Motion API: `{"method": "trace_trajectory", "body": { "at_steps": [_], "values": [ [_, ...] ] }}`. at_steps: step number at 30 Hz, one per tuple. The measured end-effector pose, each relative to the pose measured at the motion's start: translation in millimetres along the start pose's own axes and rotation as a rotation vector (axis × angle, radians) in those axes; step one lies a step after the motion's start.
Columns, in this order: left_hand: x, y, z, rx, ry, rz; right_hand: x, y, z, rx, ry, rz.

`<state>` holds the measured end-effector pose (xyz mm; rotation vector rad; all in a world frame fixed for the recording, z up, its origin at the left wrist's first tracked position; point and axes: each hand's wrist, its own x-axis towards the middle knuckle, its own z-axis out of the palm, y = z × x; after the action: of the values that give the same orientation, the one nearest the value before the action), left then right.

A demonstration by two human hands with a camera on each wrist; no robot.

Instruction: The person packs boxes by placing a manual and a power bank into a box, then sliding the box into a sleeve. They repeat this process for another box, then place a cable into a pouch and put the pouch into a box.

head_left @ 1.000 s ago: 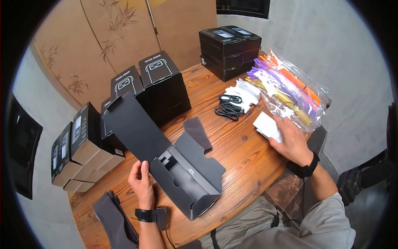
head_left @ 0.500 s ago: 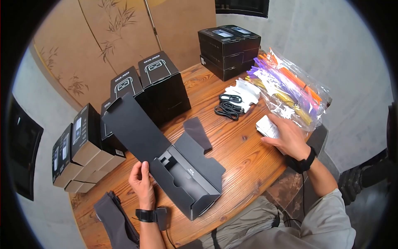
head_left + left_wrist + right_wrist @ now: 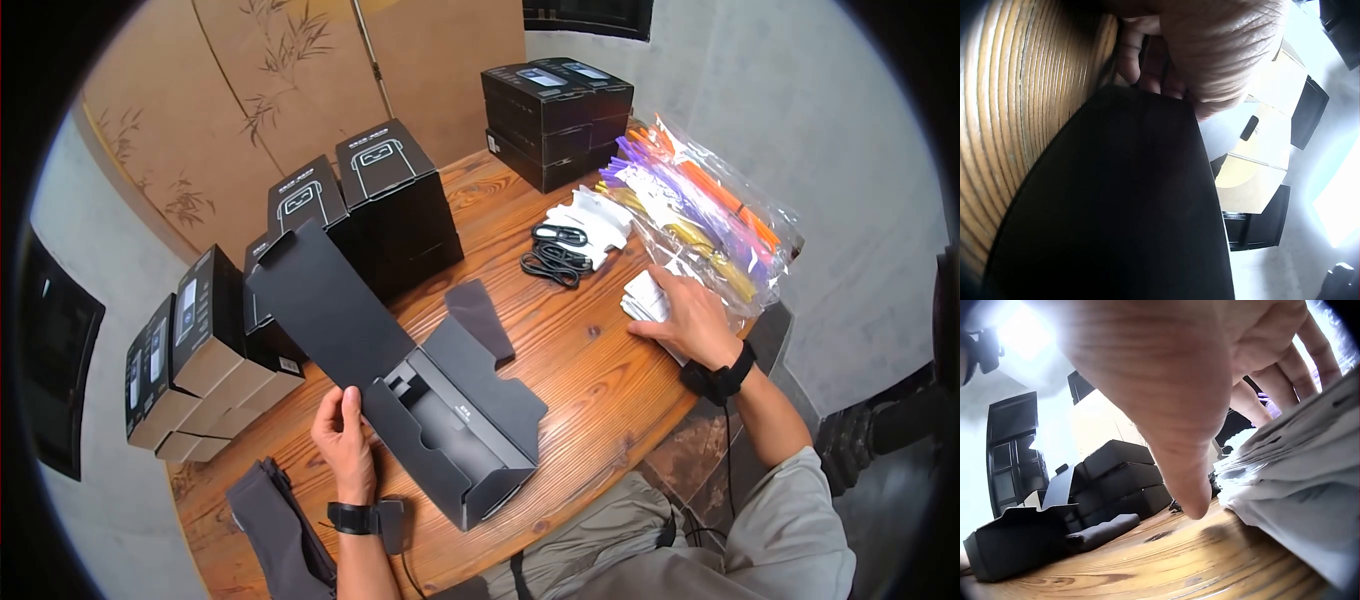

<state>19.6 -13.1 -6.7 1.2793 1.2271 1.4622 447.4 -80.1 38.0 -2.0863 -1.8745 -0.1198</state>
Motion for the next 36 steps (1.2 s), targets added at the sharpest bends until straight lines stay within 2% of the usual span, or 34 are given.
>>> {"method": "trace_trajectory", "body": {
  "at_steps": [2,8,14,20,26,32,36],
  "values": [
    [0.0,0.8,0.9,0.002,0.004,0.008,-1.1,-1.3,-3.8,-0.008,-0.057,0.029],
    [-0.5,0.3,-1.4,-0.014,0.002,-0.043,-1.1,8.1,6.3,0.076,0.007,-0.001],
    [-0.6,3.0,1.0,0.021,0.002,0.007,-9.3,7.5,1.2,0.077,0.05,-0.078],
    [0.2,0.6,-0.8,0.032,-0.004,0.018,-16.7,0.9,-15.8,0.177,-0.094,0.02],
    [-1.3,4.3,1.8,0.021,0.007,0.015,-13.4,2.6,-14.3,0.214,-0.101,0.06],
    [-0.6,2.7,1.0,0.03,0.0,0.027,-12.2,8.9,-5.0,0.154,-0.034,-0.022],
    [-0.4,2.8,1.2,0.023,0.0,0.027,-7.2,8.9,-2.9,0.131,-0.107,0.05]
  ]
}}
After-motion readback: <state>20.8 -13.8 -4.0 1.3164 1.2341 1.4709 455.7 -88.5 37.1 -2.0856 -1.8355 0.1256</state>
